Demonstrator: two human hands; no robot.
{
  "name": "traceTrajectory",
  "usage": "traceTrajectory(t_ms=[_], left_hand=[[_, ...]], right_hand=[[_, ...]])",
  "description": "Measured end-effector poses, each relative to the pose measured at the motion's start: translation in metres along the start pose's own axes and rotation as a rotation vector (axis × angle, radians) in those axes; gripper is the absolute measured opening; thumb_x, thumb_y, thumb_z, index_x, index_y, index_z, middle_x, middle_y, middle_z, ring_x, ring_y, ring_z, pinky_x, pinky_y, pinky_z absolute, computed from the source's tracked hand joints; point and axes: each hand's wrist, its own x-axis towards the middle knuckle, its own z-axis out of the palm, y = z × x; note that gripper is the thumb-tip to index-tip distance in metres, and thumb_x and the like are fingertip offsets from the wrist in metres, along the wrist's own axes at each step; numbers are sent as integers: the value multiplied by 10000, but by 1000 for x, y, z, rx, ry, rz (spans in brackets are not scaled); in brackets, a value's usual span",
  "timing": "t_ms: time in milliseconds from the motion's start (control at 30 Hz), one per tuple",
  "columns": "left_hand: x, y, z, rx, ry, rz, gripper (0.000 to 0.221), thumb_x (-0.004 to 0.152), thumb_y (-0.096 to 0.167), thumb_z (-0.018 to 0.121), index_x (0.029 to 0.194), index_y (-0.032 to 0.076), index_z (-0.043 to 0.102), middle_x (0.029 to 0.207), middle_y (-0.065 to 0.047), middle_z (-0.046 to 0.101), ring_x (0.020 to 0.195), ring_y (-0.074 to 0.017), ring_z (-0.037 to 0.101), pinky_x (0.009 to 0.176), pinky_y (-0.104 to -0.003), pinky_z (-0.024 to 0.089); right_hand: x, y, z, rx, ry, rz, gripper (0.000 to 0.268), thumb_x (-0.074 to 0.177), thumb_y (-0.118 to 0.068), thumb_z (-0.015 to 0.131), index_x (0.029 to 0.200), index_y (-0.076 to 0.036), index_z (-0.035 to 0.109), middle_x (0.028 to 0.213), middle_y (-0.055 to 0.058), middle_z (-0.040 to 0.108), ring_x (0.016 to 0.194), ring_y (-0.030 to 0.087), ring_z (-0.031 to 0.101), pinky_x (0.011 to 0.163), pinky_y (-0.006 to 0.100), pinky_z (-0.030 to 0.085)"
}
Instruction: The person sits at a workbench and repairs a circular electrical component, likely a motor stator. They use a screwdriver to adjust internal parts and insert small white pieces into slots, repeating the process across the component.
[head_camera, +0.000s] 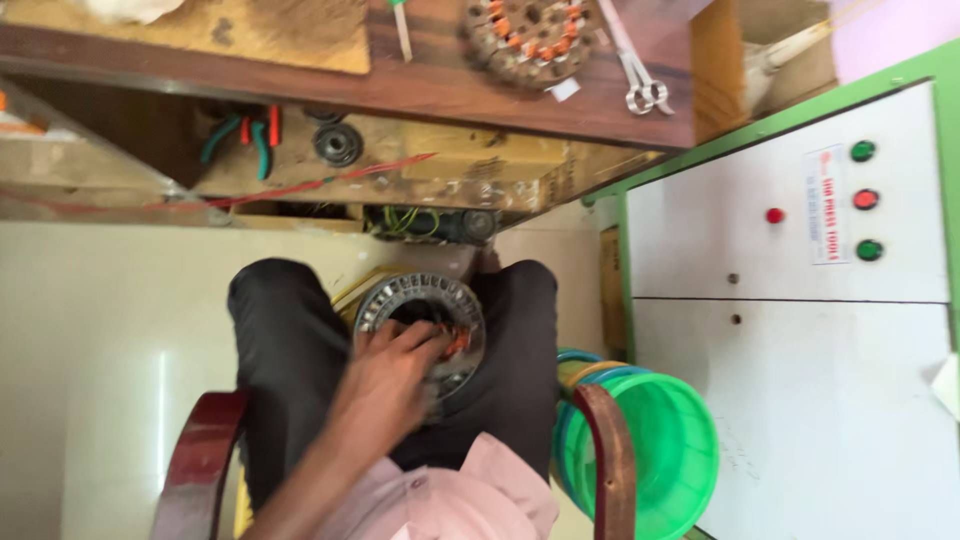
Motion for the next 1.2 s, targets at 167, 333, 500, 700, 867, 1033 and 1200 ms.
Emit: traceTrajectory(t_ms=[167, 333, 500, 700, 867, 1033, 1200], left_hand=[[21, -29, -23, 112, -25, 379, 422, 747, 60, 703, 1149, 189, 686, 1434, 49, 584, 1293, -267, 494, 985, -503, 412], [13, -25, -14, 114, 155, 193, 893, 596, -40, 625, 1420, 304, 636, 1487, -96, 545, 1306, -366, 460, 989, -508, 390], [-19, -4, 26, -1061, 385, -474, 624, 774, 69, 773, 1367, 126, 586, 1297, -190, 668, 1233, -372, 628, 1056, -458, 505], [-5, 15, 70, -904, 466, -418, 1128, 554, 207, 1012, 1477, 61, 381, 1340, -224, 532, 1237, -395, 548, 1021, -455, 448], [1, 25, 45, -937, 393, -372, 886, 760, 135, 823, 1507, 94, 348, 1371, -235, 486, 1290, -425, 555, 1036, -440, 482], [-6, 14, 25, -763, 244, -107, 867, 850, 18, 711, 1605, 115, 299, 1392, -311, 495, 1253, -513, 518, 1054, -504, 454], [29, -23, -15, -478, -192, 176, 885, 736, -85, 617, 1568, 128, 403, 1331, -217, 648, 1230, -382, 624, 1044, -457, 522]], right_hand=[[21, -30, 28, -170, -27, -187, 108, 1090, -59, 534, 1175, -26, 592, 1067, 42, 635, 902, 159, 610, 810, 327, 527], [-14, -54, 35, -375, -273, -637, 93, 1076, -13, 542, 1125, 24, 613, 1033, 59, 647, 882, 159, 618, 816, 313, 535], [78, -70, 139, -492, -755, -863, 94, 1063, 34, 549, 1075, 74, 633, 998, 75, 660, 863, 159, 625, 822, 300, 544], [211, -9, 337, -999, -854, -1228, 80, 967, -57, 681, 1039, -21, 689, 953, 167, 749, 857, 294, 739, 764, 405, 570], [263, 29, 376, -1497, -783, -1001, 646, 715, -203, 937, 1203, -3, 564, 953, 242, 697, 861, 362, 712, 715, 474, 568], [256, -19, 317, -1246, -941, -859, 348, 924, -207, 877, 1129, -23, 664, 1017, 120, 716, 894, 245, 709, 760, 381, 593], [166, -61, 174, -478, -880, -395, 495, 1071, -65, 808, 1433, -3, 477, 1237, 72, 693, 1079, 222, 735, 993, 408, 664]])
